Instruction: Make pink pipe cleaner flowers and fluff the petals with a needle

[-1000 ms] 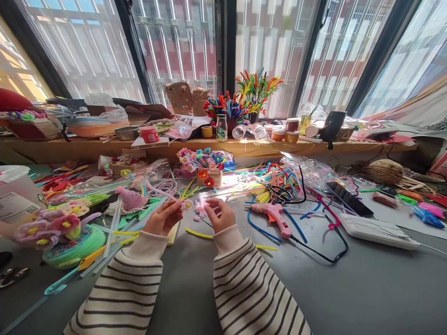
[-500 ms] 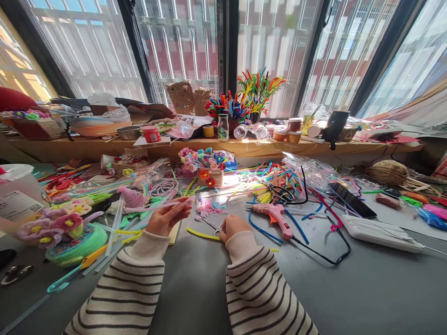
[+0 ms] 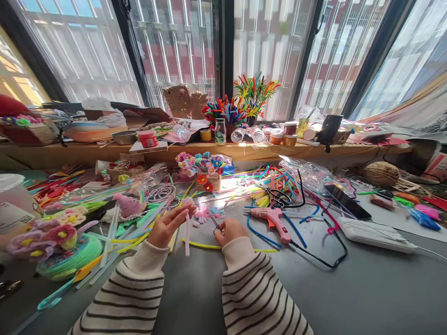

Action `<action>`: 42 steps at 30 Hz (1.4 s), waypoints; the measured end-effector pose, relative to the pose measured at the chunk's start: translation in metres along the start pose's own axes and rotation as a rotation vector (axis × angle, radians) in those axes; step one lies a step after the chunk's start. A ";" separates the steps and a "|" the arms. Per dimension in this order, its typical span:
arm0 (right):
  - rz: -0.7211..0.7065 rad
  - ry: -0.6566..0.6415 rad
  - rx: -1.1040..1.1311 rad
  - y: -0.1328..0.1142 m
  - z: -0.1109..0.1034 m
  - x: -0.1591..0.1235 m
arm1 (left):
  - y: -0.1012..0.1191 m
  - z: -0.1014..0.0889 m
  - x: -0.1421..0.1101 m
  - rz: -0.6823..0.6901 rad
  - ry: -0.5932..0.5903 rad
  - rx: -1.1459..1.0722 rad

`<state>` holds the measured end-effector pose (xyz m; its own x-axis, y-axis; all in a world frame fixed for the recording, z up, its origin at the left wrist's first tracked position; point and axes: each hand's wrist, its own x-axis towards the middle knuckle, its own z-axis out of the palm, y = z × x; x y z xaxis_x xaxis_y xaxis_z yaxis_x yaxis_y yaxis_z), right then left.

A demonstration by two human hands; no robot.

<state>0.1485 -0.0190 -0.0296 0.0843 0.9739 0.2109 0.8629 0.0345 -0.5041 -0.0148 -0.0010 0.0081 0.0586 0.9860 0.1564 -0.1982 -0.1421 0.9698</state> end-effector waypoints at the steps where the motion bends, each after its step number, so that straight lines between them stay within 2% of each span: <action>1: 0.001 0.030 0.049 0.000 0.000 0.000 | 0.000 0.002 -0.001 0.004 0.014 0.027; 4: 0.036 0.109 0.232 -0.002 0.002 -0.002 | 0.000 0.007 -0.003 -0.016 0.009 0.055; 7: 0.066 0.133 0.456 -0.006 0.007 -0.004 | 0.000 0.011 -0.005 -0.069 -0.009 -0.011; 11: 0.000 0.039 0.690 -0.014 0.014 -0.004 | -0.001 0.010 -0.005 -0.151 0.009 -0.120; 15: -0.021 -0.061 0.828 -0.022 0.015 -0.004 | -0.003 0.007 -0.001 -0.210 0.067 -0.180; 17: -0.010 -0.046 0.826 -0.024 0.014 -0.004 | -0.003 0.008 -0.001 -0.235 0.074 -0.174; 21: 0.009 0.008 0.687 -0.026 0.016 -0.006 | -0.002 0.012 -0.004 -0.195 0.107 -0.164; 29: -0.052 -0.022 0.648 -0.032 0.027 -0.005 | -0.008 0.008 -0.003 -0.123 0.142 -0.118; 31: -0.039 -0.029 0.668 -0.031 0.029 -0.005 | -0.009 0.006 -0.003 -0.147 0.103 -0.110; 35: -0.070 -0.058 0.688 -0.030 0.030 -0.006 | -0.007 0.004 -0.001 -0.220 -0.068 -0.008; 38: -0.085 -0.059 0.668 -0.029 0.025 -0.007 | -0.007 0.003 0.000 -0.205 -0.024 0.024; 42: -0.110 -0.116 0.676 -0.025 0.013 -0.010 | -0.009 0.002 0.001 -0.255 0.081 -0.132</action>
<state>0.1196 -0.0270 -0.0301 -0.0721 0.9730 0.2193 0.3604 0.2305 -0.9039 -0.0113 0.0013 0.0000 0.0456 0.9929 -0.1100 -0.3128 0.1187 0.9424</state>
